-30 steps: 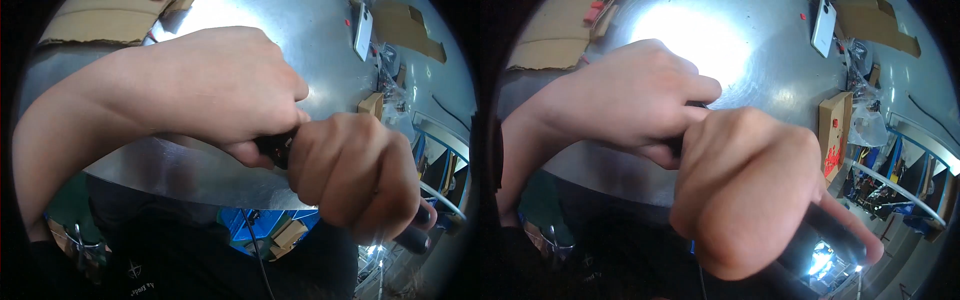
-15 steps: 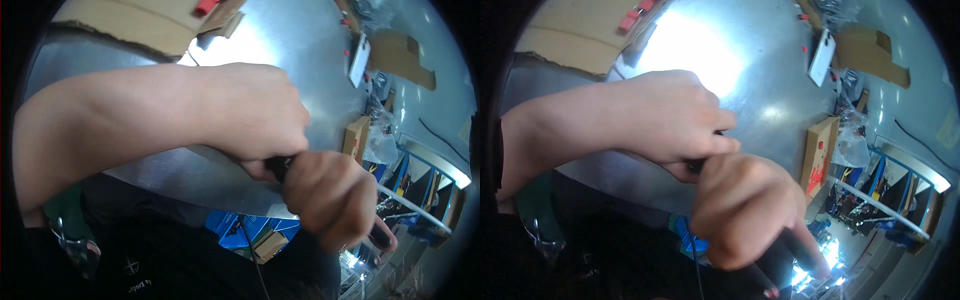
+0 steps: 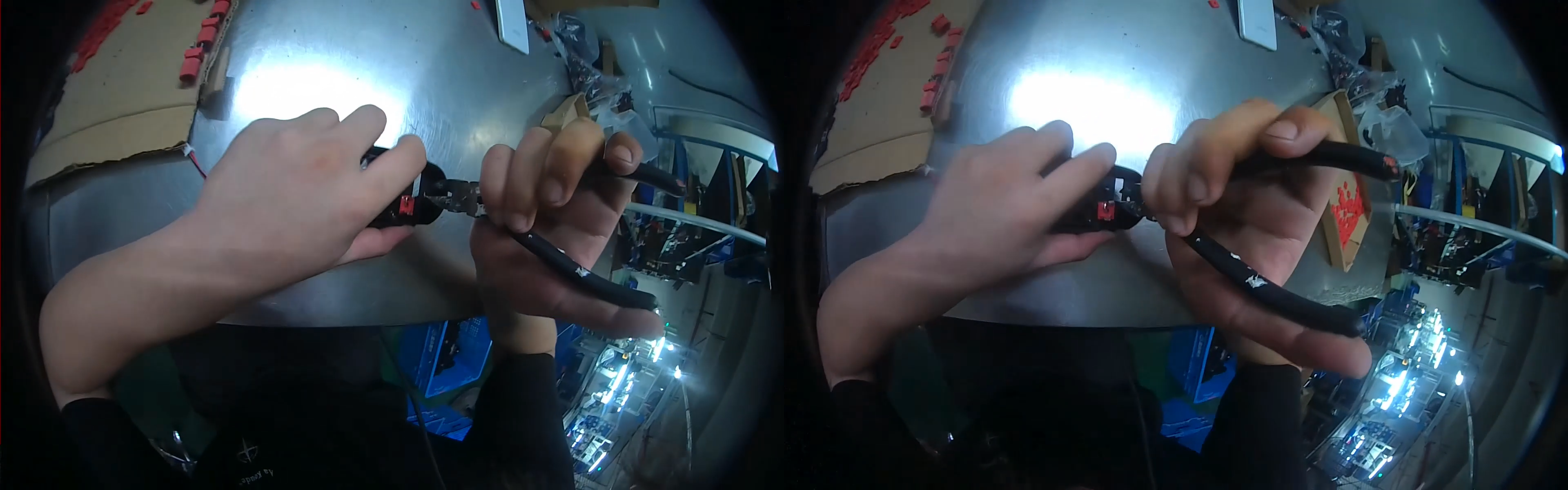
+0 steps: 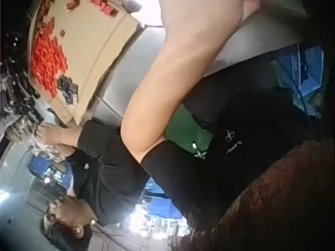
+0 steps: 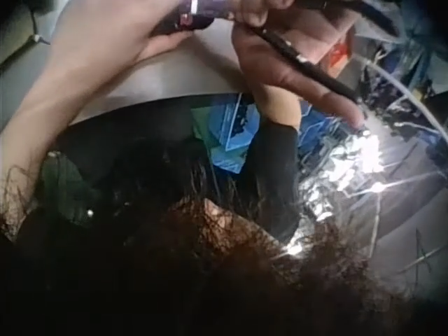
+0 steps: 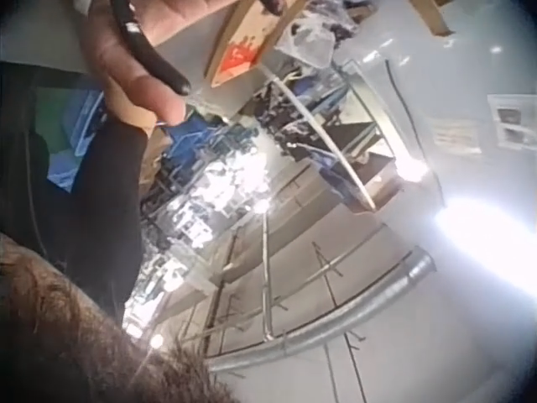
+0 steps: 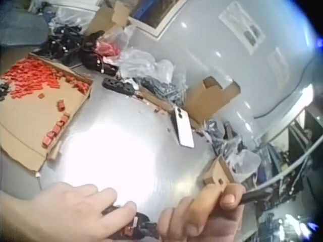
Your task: Assembling small electronic components into a plastic housing and using pliers to secure or trim parts.
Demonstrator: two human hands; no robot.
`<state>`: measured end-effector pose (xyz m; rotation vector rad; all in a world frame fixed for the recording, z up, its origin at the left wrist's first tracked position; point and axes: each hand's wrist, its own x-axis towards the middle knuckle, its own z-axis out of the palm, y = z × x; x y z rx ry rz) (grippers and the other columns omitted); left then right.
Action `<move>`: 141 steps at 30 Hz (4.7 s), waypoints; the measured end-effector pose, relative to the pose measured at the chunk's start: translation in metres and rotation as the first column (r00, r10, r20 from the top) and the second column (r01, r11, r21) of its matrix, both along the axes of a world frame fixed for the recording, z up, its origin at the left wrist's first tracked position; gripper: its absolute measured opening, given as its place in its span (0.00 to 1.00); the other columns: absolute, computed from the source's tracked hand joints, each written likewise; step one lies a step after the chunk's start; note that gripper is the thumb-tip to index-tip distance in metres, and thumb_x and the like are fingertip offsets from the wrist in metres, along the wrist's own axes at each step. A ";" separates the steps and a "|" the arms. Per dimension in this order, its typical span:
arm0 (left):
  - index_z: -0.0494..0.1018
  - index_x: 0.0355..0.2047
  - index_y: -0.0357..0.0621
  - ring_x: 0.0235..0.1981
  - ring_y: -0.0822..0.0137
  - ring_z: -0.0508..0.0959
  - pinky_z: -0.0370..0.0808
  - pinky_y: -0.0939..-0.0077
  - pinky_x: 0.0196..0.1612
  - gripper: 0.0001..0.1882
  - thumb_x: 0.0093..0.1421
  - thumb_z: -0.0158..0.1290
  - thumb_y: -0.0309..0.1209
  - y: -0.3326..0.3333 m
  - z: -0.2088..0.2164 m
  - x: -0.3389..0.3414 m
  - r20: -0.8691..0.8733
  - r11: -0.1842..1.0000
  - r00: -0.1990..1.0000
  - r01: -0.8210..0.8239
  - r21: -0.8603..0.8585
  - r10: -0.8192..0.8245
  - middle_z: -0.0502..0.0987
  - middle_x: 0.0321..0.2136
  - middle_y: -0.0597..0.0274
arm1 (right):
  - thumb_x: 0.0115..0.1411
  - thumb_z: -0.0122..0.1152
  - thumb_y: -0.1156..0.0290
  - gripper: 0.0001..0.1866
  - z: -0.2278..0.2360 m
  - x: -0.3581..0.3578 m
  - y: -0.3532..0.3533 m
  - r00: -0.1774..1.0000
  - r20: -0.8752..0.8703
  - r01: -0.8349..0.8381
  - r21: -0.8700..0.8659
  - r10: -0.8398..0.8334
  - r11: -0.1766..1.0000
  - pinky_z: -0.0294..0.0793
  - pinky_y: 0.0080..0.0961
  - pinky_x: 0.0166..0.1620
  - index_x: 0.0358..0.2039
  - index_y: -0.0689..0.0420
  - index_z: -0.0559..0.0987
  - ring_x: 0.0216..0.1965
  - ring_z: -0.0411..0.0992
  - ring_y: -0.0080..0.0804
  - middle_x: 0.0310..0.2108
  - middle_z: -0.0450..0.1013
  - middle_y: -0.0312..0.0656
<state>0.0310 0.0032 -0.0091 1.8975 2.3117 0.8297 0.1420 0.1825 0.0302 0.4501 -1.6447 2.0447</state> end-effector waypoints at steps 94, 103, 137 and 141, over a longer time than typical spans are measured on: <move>0.73 0.52 0.47 0.28 0.64 0.75 0.74 0.71 0.25 0.33 0.46 0.70 0.42 0.003 0.010 0.013 -0.136 0.999 0.990 -0.033 0.025 0.036 0.70 0.34 0.62 | 0.31 0.62 0.14 0.67 -0.035 -0.006 -0.013 0.938 -0.340 0.072 -0.006 -0.069 0.997 0.67 0.16 0.24 0.52 0.67 0.64 0.24 0.69 0.22 0.33 0.71 0.43; 0.71 0.56 0.48 0.28 0.59 0.80 0.76 0.65 0.24 0.35 0.49 0.70 0.44 -0.002 0.011 0.014 -0.050 0.995 0.998 -0.047 -0.083 0.043 0.70 0.33 0.60 | 0.28 0.60 0.12 0.66 -0.032 -0.010 -0.014 0.923 -0.382 0.080 0.098 -0.036 0.992 0.69 0.15 0.25 0.46 0.69 0.74 0.24 0.71 0.19 0.31 0.72 0.39; 0.74 0.54 0.49 0.26 0.60 0.80 0.77 0.67 0.26 0.33 0.52 0.68 0.49 -0.003 0.015 0.007 -0.110 0.999 0.994 -0.008 -0.045 0.004 0.73 0.32 0.61 | 0.44 0.54 0.16 0.52 -0.023 0.010 -0.018 0.995 -0.022 0.094 -0.059 -0.095 0.994 0.73 0.26 0.32 0.49 0.53 0.63 0.25 0.69 0.28 0.28 0.67 0.42; 0.74 0.55 0.49 0.26 0.60 0.80 0.77 0.68 0.26 0.33 0.53 0.68 0.49 -0.005 0.015 0.008 -0.123 0.999 0.992 -0.016 -0.047 0.010 0.73 0.32 0.60 | 0.44 0.55 0.16 0.52 -0.018 0.012 -0.021 0.997 0.002 0.074 -0.055 -0.074 0.996 0.73 0.26 0.33 0.48 0.53 0.63 0.26 0.69 0.29 0.29 0.67 0.42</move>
